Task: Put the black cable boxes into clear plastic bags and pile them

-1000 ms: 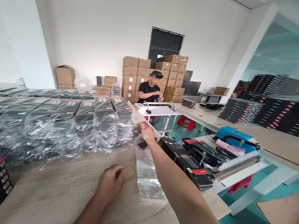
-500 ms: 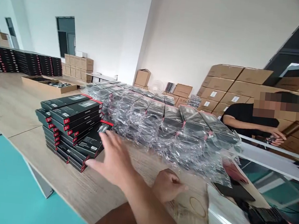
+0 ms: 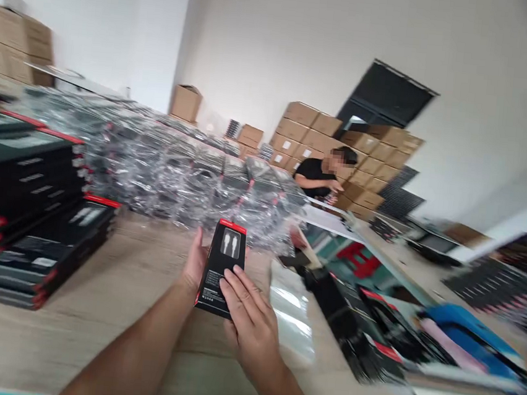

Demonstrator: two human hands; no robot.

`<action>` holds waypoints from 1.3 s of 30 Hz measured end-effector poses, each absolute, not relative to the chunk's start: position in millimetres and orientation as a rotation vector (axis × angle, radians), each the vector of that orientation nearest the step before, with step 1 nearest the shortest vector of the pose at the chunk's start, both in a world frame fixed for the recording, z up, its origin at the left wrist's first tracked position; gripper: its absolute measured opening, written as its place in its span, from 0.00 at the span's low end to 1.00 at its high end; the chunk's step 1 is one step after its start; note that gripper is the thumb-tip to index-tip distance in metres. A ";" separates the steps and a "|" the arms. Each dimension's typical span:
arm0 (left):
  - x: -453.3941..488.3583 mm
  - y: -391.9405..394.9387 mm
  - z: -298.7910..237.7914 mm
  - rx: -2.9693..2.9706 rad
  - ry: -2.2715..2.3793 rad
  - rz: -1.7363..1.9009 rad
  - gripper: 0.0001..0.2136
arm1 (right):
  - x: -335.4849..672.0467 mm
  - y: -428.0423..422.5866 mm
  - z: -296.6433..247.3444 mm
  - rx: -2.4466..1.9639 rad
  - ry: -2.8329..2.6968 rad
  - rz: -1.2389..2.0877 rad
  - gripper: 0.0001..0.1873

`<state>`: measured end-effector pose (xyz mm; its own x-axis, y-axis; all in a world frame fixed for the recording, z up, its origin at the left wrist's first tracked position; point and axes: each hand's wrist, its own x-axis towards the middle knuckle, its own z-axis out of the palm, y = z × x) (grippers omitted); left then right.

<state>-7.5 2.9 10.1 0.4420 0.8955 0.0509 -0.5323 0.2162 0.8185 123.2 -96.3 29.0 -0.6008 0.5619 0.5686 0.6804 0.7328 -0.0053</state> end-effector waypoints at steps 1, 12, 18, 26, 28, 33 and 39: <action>-4.2 5.8 5.6 0.785 0.412 0.993 0.27 | 138.8 -104.8 23.4 -1.001 -2.422 -0.273 0.32; 20.3 7.9 -20.1 0.597 0.607 0.924 0.13 | 262.3 -92.9 33.1 -1.539 -2.037 0.567 0.13; 17.4 6.6 -25.8 0.906 0.798 0.850 0.12 | 296.3 -72.3 -8.8 -1.817 -1.956 0.358 0.08; 18.3 -2.5 -11.2 1.269 0.944 0.823 0.31 | 303.8 -65.5 -16.9 -1.822 -1.901 0.499 0.13; 18.7 -2.8 -12.9 1.308 0.894 0.811 0.34 | 306.3 -64.2 -13.4 -1.817 -1.815 0.587 0.12; 22.7 1.0 -23.8 1.455 0.872 0.802 0.16 | 308.1 -63.9 -4.3 -1.774 -1.769 0.592 0.17; 25.1 1.5 -23.8 1.397 0.831 0.835 0.13 | 306.6 -64.0 0.9 -1.730 -1.748 0.579 0.17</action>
